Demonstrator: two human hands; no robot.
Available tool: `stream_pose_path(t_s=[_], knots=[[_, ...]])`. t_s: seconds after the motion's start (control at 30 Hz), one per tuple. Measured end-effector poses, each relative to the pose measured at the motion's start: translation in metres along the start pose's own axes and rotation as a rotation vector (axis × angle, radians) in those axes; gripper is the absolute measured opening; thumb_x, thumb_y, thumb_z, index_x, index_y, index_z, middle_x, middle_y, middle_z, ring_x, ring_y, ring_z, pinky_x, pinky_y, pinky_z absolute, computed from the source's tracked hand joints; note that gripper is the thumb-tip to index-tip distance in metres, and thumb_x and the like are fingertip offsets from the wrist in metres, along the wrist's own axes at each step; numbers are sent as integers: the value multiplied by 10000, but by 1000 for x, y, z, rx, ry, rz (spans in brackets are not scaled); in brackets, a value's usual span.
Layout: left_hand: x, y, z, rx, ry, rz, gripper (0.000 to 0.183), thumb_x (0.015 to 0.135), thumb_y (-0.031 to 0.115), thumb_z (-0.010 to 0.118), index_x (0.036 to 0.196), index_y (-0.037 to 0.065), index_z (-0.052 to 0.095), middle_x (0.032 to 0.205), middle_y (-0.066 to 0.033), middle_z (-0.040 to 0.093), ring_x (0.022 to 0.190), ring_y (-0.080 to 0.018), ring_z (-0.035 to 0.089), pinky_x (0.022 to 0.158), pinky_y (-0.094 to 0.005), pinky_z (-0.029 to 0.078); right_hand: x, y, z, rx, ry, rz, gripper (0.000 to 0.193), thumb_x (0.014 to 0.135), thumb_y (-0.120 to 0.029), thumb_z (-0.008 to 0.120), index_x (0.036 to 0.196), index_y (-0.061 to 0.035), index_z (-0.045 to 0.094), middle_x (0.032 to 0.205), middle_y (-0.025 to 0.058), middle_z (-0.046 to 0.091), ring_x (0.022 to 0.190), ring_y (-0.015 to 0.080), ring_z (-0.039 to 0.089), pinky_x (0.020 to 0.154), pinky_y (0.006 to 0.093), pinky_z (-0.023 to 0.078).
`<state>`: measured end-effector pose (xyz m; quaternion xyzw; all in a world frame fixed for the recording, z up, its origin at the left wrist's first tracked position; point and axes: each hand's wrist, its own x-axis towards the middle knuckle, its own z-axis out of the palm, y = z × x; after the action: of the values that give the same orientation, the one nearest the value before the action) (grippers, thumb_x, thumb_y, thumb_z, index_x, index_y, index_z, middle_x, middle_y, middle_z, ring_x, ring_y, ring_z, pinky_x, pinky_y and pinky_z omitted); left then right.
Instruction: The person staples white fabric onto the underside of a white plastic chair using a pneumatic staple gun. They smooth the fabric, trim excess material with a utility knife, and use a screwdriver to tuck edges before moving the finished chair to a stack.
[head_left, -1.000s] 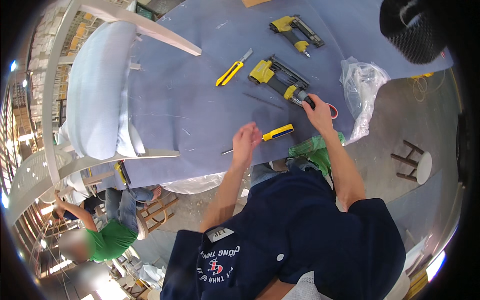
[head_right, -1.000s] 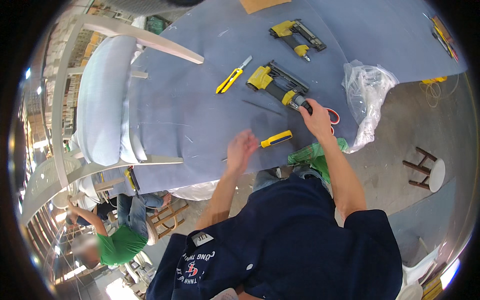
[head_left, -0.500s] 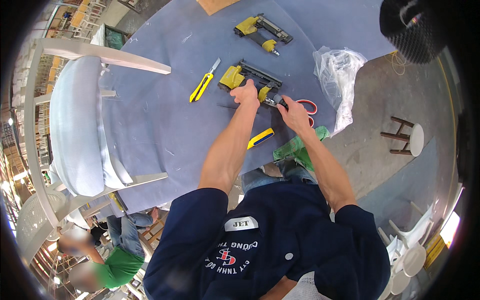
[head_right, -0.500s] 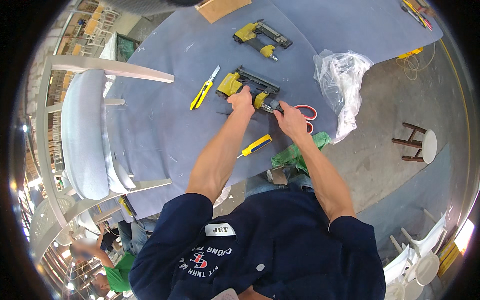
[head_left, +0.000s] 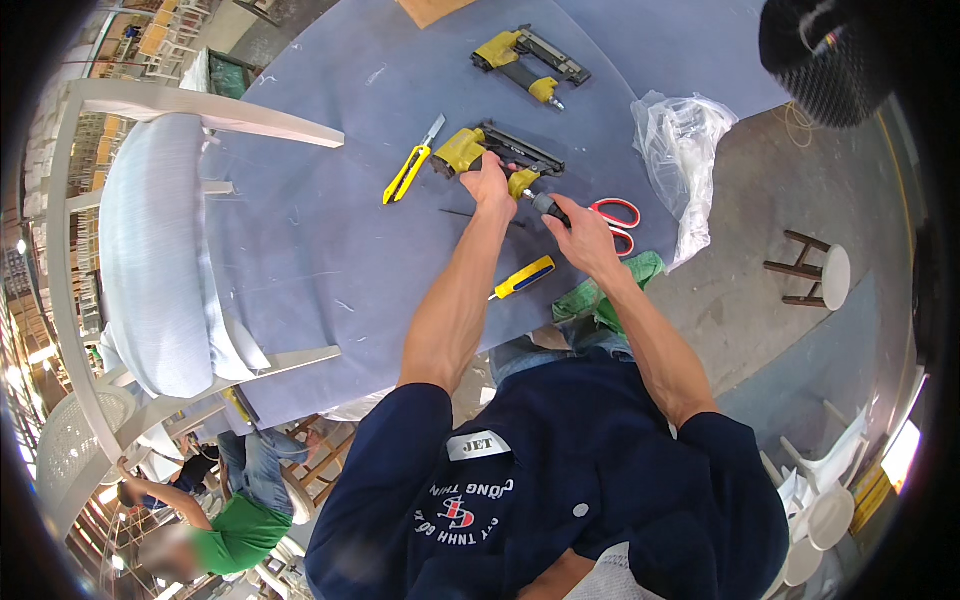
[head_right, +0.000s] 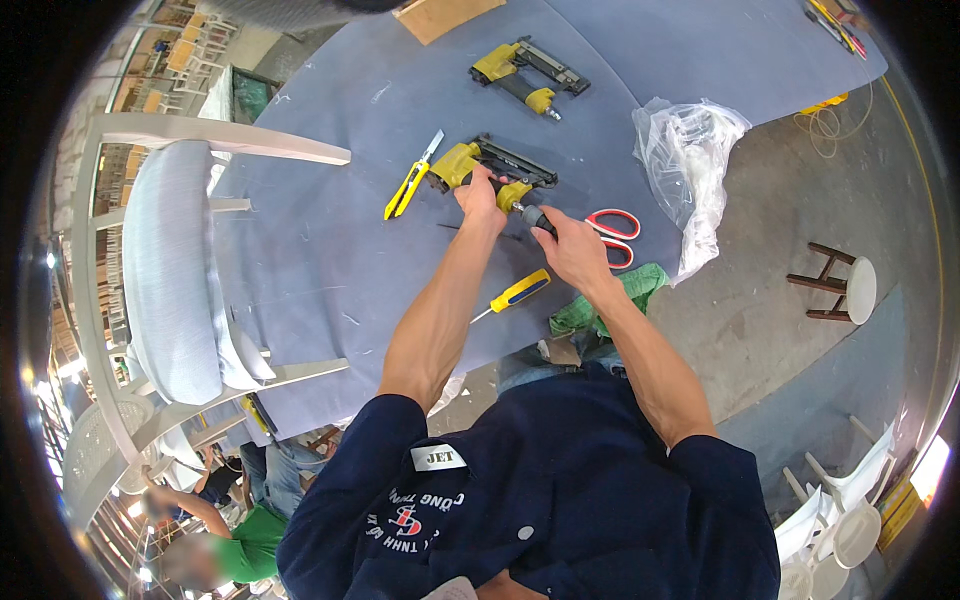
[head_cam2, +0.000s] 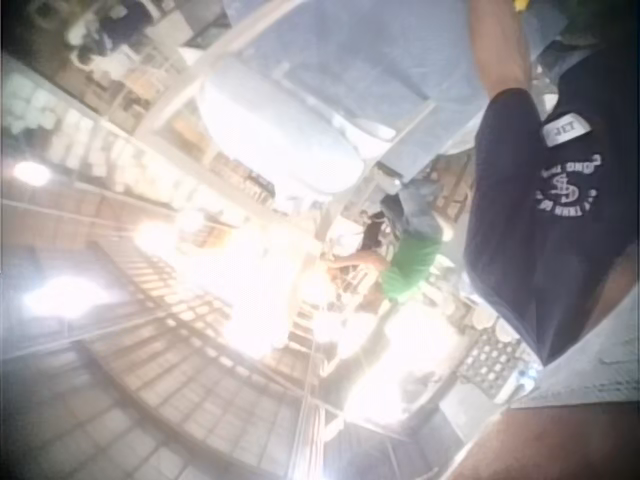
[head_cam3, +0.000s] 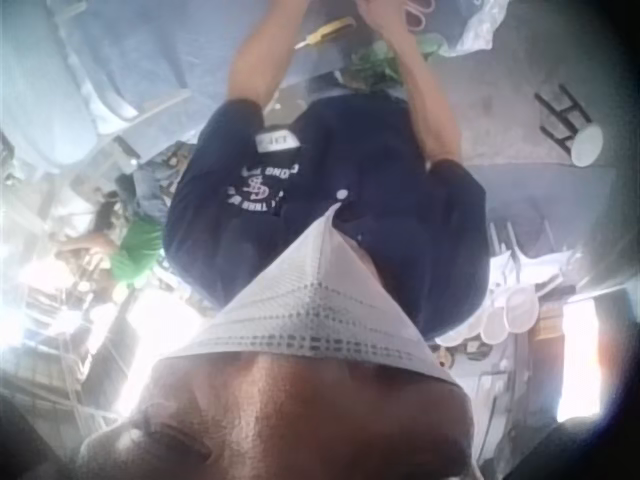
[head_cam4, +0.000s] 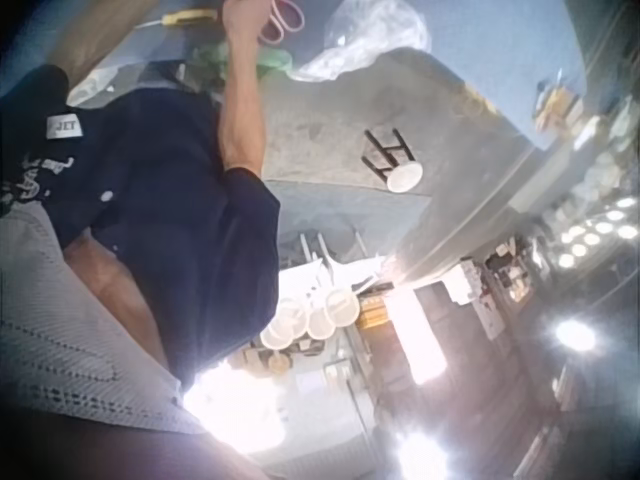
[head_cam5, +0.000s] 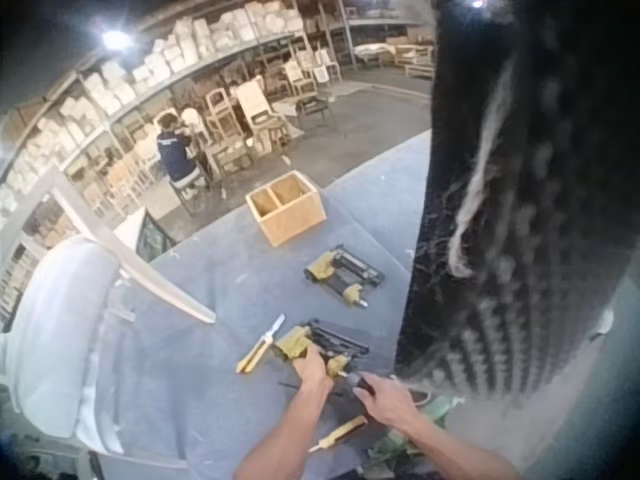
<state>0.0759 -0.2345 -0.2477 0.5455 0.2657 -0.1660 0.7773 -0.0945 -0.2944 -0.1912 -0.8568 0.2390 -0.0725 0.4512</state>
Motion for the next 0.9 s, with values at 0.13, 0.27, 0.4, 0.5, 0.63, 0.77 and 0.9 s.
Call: stream_pose_path(t_s=[0.13, 0.27, 0.4, 0.5, 0.63, 0.77, 0.9], knots=[[-3, 4, 3, 45, -65, 60, 154, 904, 77, 599, 832, -8, 494, 718, -102, 558, 612, -210, 596, 543, -414, 556, 6, -9, 10, -114, 35, -25, 321, 919, -242, 647, 1142, -16, 597, 840, 246, 687, 833, 459, 657, 724, 548, 504], [-4, -8, 9, -11, -111, 91, 140, 920, 59, 584, 898, -13, 466, 718, -112, 562, 599, -213, 602, 533, -391, 536, 19, -7, -2, -137, -47, -33, 285, 934, -242, 627, 1109, -23, 578, 867, 252, 687, 845, 470, 653, 722, 567, 500], [-1, -32, 9, -83, -198, -3, 286, 945, 127, 605, 1104, 11, 398, 815, -116, 587, 615, -203, 608, 543, -366, 530, 22, 15, -14, -248, -15, -42, 305, 933, -237, 627, 1182, -64, 591, 973, 224, 691, 907, 448, 653, 757, 541, 508], [0, -24, -8, 366, -306, -136, 356, 947, 266, 636, 1143, 15, 477, 933, -126, 639, 688, -175, 627, 605, -340, 534, 24, 47, -30, -359, 33, -99, 369, 909, -222, 649, 1254, -104, 592, 1106, 179, 662, 1015, 413, 623, 830, 501, 505], [-28, 21, -100, 678, -446, 163, 357, 989, 268, 594, 1248, 23, 605, 1124, -107, 671, 834, -186, 671, 760, -317, 554, 27, 36, -27, -586, 246, -244, 455, 862, -174, 681, 1309, -155, 601, 1251, 106, 563, 1161, 358, 519, 941, 497, 444], [-86, 99, -263, 903, 483, 746, 468, 931, 119, 616, 1358, -31, 495, 1337, -196, 522, 1213, -312, 521, 1038, -429, 437, 47, -25, 30, -315, 41, -426, 489, 840, -156, 688, 1321, -165, 601, 1291, 98, 540, 1198, 351, 503, 949, 509, 425], [-173, 241, -350, 750, 1096, 1233, 729, 1008, 321, 562, 1499, -96, 220, 1534, -292, 270, 1432, -391, 298, 1179, -505, 259, 86, -82, 123, -315, -93, -804, 522, 845, -123, 664, 1356, -176, 572, 1327, 87, 528, 1229, 349, 494, 963, 516, 412]])
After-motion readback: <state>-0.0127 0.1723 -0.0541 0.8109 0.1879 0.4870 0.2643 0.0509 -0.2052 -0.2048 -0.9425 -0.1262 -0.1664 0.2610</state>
